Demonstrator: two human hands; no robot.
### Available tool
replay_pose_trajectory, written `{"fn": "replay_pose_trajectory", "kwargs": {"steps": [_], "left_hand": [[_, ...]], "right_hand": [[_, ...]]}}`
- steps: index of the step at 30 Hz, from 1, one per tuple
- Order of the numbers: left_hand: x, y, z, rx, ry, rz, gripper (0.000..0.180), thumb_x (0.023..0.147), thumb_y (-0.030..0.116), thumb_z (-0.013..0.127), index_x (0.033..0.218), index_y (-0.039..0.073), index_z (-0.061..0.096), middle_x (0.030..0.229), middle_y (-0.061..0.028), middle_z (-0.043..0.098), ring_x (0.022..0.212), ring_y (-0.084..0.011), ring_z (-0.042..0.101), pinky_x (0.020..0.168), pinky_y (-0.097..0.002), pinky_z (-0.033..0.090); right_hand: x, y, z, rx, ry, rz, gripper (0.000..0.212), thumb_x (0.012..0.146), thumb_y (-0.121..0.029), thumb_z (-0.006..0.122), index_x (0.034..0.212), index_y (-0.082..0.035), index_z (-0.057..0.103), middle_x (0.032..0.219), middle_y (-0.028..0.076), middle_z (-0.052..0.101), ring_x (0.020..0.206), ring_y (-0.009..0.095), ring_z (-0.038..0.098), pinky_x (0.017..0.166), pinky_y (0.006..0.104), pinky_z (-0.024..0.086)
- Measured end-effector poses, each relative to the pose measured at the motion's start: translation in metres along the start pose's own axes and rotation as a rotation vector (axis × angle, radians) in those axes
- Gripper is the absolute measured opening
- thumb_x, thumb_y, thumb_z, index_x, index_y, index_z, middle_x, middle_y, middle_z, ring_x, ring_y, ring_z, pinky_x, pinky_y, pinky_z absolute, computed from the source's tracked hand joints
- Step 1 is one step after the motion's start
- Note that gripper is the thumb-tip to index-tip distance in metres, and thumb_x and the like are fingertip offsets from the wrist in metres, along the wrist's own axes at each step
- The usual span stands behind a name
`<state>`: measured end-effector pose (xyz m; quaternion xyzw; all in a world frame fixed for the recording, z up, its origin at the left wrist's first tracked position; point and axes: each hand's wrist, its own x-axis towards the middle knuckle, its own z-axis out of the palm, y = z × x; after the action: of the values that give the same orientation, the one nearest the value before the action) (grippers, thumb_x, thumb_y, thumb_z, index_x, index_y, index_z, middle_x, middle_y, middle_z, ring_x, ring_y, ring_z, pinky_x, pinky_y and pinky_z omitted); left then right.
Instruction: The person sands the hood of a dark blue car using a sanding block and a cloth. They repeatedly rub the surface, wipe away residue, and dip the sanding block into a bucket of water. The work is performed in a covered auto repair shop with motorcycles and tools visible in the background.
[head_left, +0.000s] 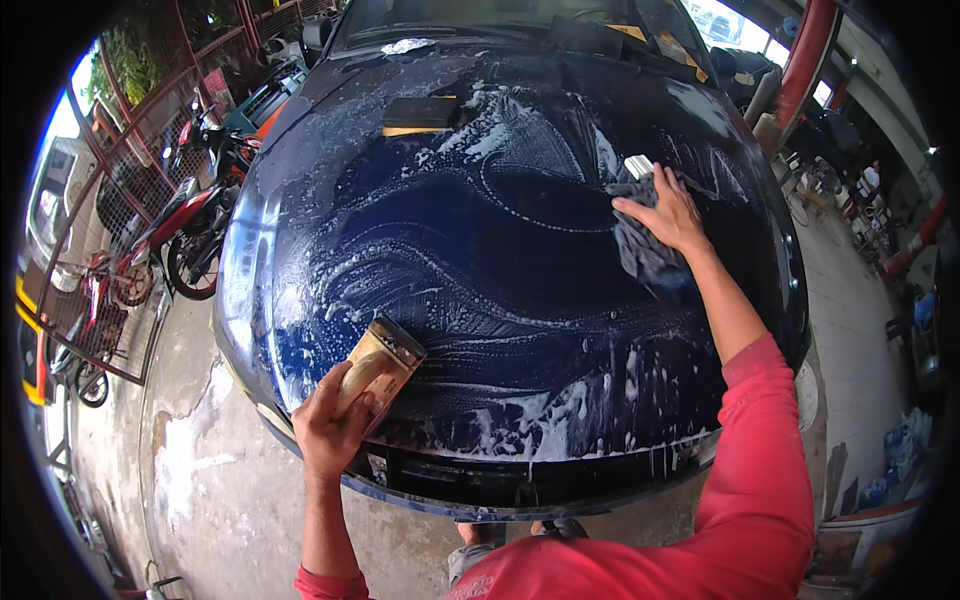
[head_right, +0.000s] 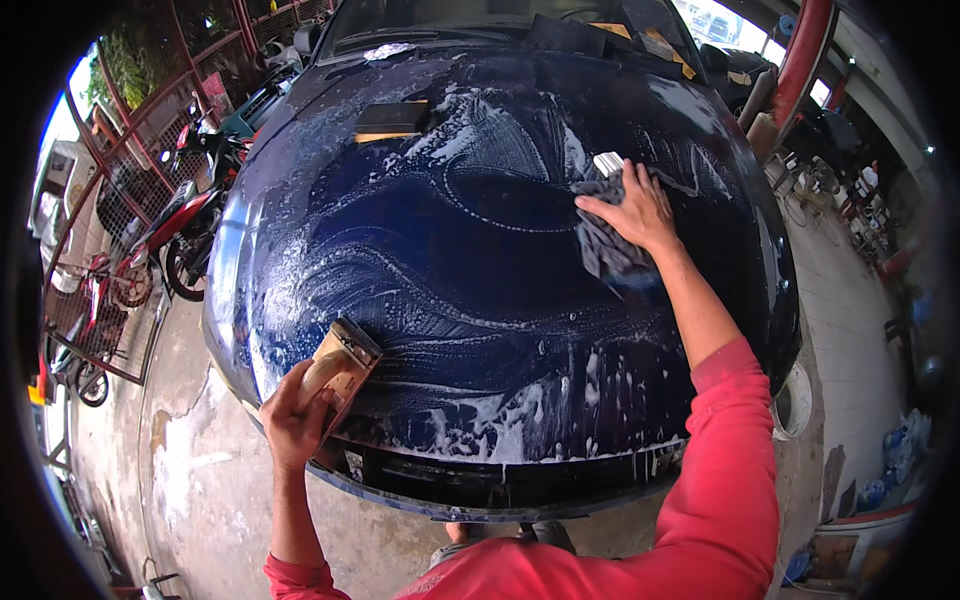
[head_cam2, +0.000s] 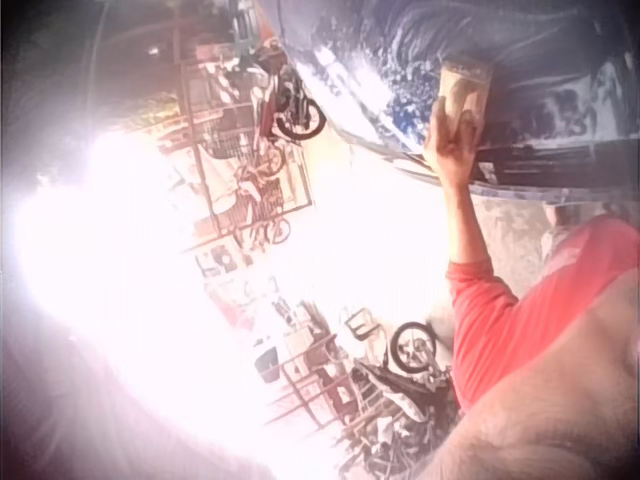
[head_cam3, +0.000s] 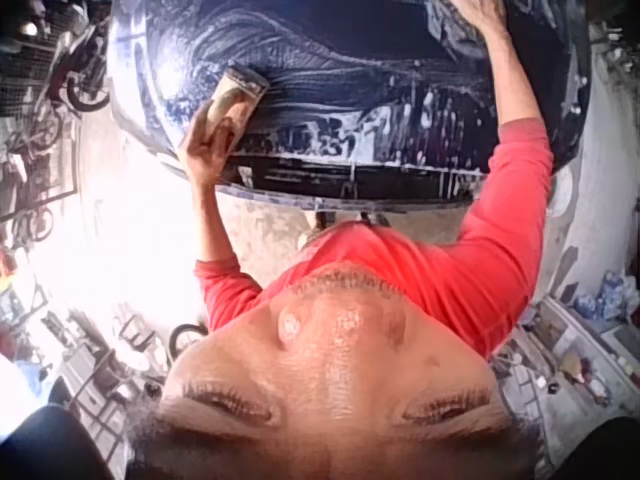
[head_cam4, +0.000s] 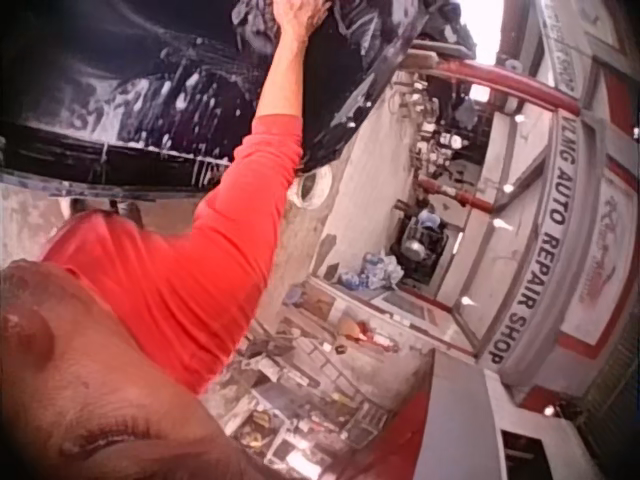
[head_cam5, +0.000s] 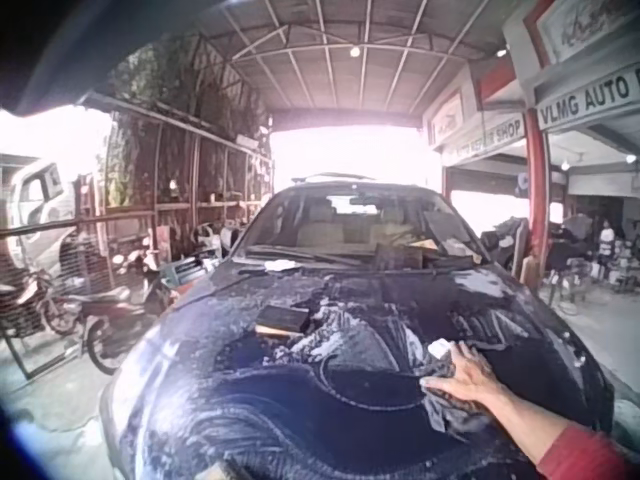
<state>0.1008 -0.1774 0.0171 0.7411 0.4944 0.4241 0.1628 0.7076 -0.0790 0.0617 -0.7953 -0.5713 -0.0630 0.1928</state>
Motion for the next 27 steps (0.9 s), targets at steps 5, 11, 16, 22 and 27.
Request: {"fn": "replay_pose_trajectory", "kwargs": {"steps": [5,11,16,22,27], "left_hand": [[0.001,-0.001,0.001,-0.009,0.002,-0.004,0.049,0.085,0.008,0.089,0.131,0.005,0.076,0.105,-0.0167,0.083,0.094,-0.0277,0.083,0.083,-0.0373,0.063],[0.0,-0.005,-0.001,0.013,-0.041,-0.025,0.046,0.088,0.009,0.087,0.132,0.005,0.075,0.109,-0.0178,0.082,0.098,-0.0268,0.082,0.085,-0.0363,0.062],[0.0,-0.001,-0.002,-0.012,-0.036,0.032,0.045,0.092,0.01,0.085,0.135,0.005,0.073,0.108,-0.0191,0.082,0.097,-0.0257,0.082,0.084,-0.0359,0.062],[-0.003,0.001,-0.007,-0.006,-0.045,0.078,0.045,0.097,0.018,0.083,0.138,0.006,0.071,0.108,-0.0204,0.082,0.097,-0.0303,0.082,0.085,-0.0391,0.062],[-0.002,-0.004,-0.01,-0.013,-0.072,0.108,0.047,0.097,0.023,0.083,0.14,0.008,0.071,0.108,-0.0215,0.081,0.098,-0.0359,0.082,0.085,-0.0413,0.062]], "right_hand": [[0.123,-0.11,0.027,-0.005,0.008,0.223,0.128,0.081,-0.09,0.068,0.167,0.001,0.039,0.171,0.028,0.041,0.16,0.048,0.036,0.132,0.0542,0.031],[0.124,-0.192,0.062,-0.036,0.106,0.225,0.127,0.088,-0.092,0.058,0.164,0.008,0.041,0.17,0.029,0.041,0.161,0.047,0.033,0.132,0.0524,0.027],[0.008,-0.304,0.065,0.045,-0.041,-0.064,0.127,0.094,-0.093,0.044,0.171,0.007,0.025,0.177,0.035,0.022,0.166,0.051,0.016,0.137,0.0543,0.011],[-0.084,-0.331,0.061,0.134,-0.146,-0.27,0.109,0.1,-0.078,0.054,0.169,0.004,0.032,0.176,0.029,0.031,0.165,0.046,0.025,0.136,0.0551,0.021],[-0.114,-0.137,0.021,0.02,0.038,-0.058,0.096,0.102,-0.071,0.056,0.165,0.0,0.044,0.174,0.024,0.039,0.164,0.043,0.03,0.134,0.0579,0.024]]}}
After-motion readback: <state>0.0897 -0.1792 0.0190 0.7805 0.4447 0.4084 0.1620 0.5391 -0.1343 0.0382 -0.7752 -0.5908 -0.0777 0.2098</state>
